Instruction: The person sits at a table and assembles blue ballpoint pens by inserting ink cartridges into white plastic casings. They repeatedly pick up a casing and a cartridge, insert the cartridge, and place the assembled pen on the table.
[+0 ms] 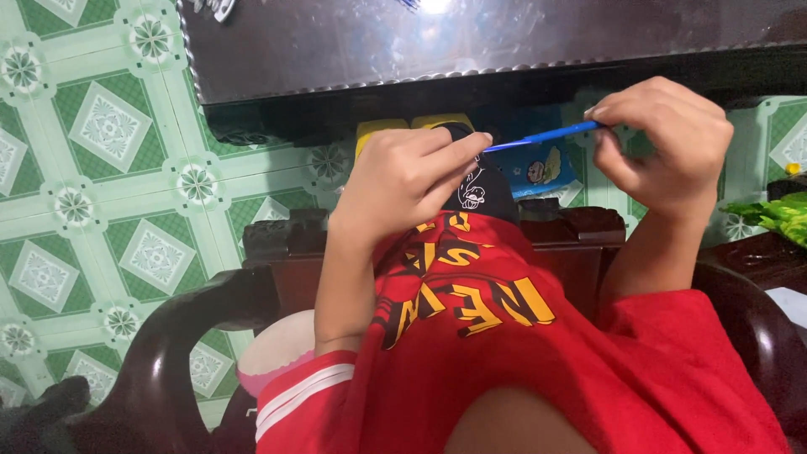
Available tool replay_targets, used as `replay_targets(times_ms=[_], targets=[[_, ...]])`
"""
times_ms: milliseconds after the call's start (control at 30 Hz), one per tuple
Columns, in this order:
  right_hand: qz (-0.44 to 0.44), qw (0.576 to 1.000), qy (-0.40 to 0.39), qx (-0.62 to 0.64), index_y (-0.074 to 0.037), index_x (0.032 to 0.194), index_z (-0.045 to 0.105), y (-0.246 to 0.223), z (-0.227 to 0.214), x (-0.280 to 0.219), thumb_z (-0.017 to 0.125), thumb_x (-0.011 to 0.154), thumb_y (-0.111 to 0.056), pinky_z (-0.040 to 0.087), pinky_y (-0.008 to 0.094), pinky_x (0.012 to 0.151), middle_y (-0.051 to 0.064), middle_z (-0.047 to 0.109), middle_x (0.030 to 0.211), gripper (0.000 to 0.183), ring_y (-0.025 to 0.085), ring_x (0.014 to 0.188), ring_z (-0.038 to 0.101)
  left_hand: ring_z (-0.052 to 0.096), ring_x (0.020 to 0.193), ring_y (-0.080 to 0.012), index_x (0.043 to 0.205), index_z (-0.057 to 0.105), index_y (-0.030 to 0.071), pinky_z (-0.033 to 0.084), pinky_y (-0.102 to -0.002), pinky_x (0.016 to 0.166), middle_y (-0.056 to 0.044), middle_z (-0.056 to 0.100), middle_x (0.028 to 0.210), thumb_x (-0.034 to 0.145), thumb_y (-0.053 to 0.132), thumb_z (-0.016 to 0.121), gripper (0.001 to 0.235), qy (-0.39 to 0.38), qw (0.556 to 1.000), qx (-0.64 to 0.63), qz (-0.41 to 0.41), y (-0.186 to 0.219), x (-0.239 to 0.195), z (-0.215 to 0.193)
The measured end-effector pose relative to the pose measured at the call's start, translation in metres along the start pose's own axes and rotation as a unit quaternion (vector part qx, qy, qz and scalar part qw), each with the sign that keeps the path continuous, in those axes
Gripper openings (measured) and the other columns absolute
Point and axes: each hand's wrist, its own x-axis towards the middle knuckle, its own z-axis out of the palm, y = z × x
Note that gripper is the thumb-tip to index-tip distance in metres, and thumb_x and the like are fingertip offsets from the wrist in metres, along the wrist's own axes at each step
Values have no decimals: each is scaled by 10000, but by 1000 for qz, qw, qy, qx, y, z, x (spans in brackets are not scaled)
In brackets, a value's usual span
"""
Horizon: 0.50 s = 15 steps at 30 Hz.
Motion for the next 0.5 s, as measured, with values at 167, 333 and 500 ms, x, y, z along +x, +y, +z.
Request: replay_targets(times_ms=[167, 333, 500], targets=[[-14, 1000, 1, 19, 191, 970, 653, 3, 0, -2, 668, 983, 206, 558, 496, 810, 322, 720, 943, 25, 443, 846, 707, 572, 631, -214, 1276, 681, 81, 452, -350, 552, -53, 646, 826, 1031, 69, 673, 246, -24, 1000, 3, -1, -2, -2, 4], [-4, 1000, 11, 26, 177, 1005, 638, 9, 0, -8, 656, 1009, 194, 547, 488, 813, 316, 714, 953, 25, 443, 847, 698, 554, 614, -220, 1244, 696, 73, 435, -359, 541, -42, 607, 782, 1041, 68, 660, 207, -16, 1000, -5, -10, 1, 1, -1], [-2, 1000, 4, 20, 187, 1006, 649, 9, -2, -7, 660, 966, 246, 564, 489, 820, 314, 725, 966, 73, 443, 860, 706, 589, 645, -211, 1252, 698, 76, 465, -343, 555, -51, 646, 817, 1022, 63, 680, 230, -26, 999, 18, -7, 1, 2, 0]])
